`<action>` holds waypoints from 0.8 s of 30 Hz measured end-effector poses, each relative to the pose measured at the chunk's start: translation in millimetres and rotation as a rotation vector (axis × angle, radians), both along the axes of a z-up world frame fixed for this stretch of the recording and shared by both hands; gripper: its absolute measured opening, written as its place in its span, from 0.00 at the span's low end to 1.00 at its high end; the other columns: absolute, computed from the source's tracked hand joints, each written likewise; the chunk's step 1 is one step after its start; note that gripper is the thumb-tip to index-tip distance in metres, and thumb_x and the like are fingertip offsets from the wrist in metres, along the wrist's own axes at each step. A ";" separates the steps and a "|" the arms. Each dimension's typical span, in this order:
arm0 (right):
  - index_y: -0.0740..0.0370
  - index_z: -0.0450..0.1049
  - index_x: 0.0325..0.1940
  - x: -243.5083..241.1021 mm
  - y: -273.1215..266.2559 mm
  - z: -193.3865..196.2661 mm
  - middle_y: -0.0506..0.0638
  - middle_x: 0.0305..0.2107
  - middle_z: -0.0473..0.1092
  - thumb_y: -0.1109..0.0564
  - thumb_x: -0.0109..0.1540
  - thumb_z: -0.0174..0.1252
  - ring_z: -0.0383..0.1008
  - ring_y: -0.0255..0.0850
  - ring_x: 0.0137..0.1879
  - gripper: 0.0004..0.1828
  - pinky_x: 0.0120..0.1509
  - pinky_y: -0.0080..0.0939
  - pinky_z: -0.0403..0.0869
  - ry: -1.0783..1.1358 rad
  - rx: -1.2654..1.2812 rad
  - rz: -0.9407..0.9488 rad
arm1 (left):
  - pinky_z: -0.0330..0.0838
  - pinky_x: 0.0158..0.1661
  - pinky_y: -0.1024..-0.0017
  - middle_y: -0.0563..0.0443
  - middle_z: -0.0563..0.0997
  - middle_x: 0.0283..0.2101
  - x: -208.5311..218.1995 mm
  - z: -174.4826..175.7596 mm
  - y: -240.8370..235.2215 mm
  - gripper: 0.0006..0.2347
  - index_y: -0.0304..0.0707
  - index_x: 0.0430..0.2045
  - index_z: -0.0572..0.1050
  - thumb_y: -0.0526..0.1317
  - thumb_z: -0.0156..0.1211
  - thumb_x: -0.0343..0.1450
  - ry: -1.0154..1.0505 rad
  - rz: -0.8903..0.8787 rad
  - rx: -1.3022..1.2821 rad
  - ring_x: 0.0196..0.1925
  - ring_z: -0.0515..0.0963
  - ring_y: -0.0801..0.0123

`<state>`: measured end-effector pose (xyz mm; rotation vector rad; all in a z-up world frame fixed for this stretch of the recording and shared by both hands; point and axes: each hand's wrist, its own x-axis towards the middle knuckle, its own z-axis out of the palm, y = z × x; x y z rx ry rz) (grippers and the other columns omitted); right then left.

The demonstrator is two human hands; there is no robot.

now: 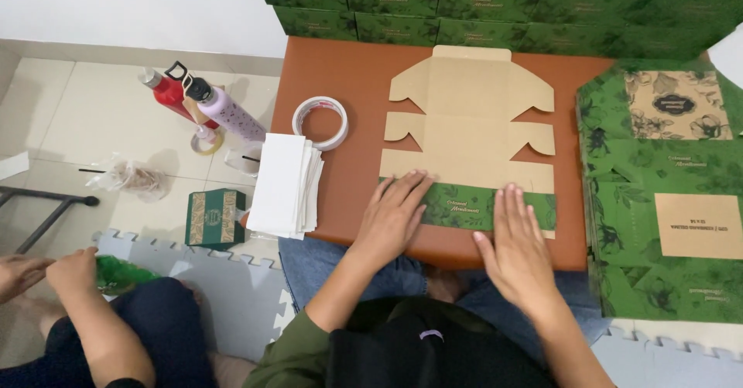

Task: Folding a flat cardboard template into a finished box and adding a paper insert.

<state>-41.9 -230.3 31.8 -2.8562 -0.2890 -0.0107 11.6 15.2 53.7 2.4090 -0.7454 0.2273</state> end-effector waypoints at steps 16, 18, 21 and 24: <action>0.61 0.61 0.73 -35.1 -38.1 50.2 0.56 0.66 0.61 0.32 0.44 0.67 0.61 0.50 0.71 0.58 0.70 0.52 0.60 -0.091 -0.002 0.012 | 0.49 0.67 0.57 0.49 0.67 0.67 -27.8 14.2 38.0 0.50 0.45 0.68 0.61 0.50 0.79 0.47 0.020 -0.157 0.141 0.71 0.62 0.59; 0.58 0.66 0.67 -43.9 -37.4 59.0 0.48 0.61 0.66 0.60 0.47 0.62 0.68 0.46 0.62 0.42 0.62 0.45 0.67 -0.072 -0.035 0.027 | 0.55 0.66 0.58 0.47 0.72 0.62 -38.6 21.3 41.6 0.25 0.37 0.61 0.69 0.32 0.56 0.65 -0.006 -0.132 0.097 0.67 0.68 0.61; 0.52 0.70 0.64 -55.0 -53.1 63.3 0.43 0.57 0.71 0.66 0.51 0.55 0.72 0.43 0.58 0.36 0.61 0.43 0.71 0.138 0.113 -0.035 | 0.66 0.59 0.64 0.50 0.79 0.57 -47.6 34.9 63.0 0.24 0.37 0.48 0.79 0.26 0.55 0.56 0.181 -0.168 -0.094 0.60 0.76 0.59; 0.39 0.78 0.57 -60.2 -63.6 70.9 0.36 0.52 0.78 0.65 0.53 0.58 0.79 0.36 0.47 0.31 0.55 0.39 0.75 0.243 0.188 -0.153 | 0.71 0.52 0.69 0.55 0.85 0.47 -47.0 39.9 78.1 0.20 0.38 0.40 0.81 0.24 0.56 0.55 0.222 -0.154 -0.239 0.44 0.83 0.64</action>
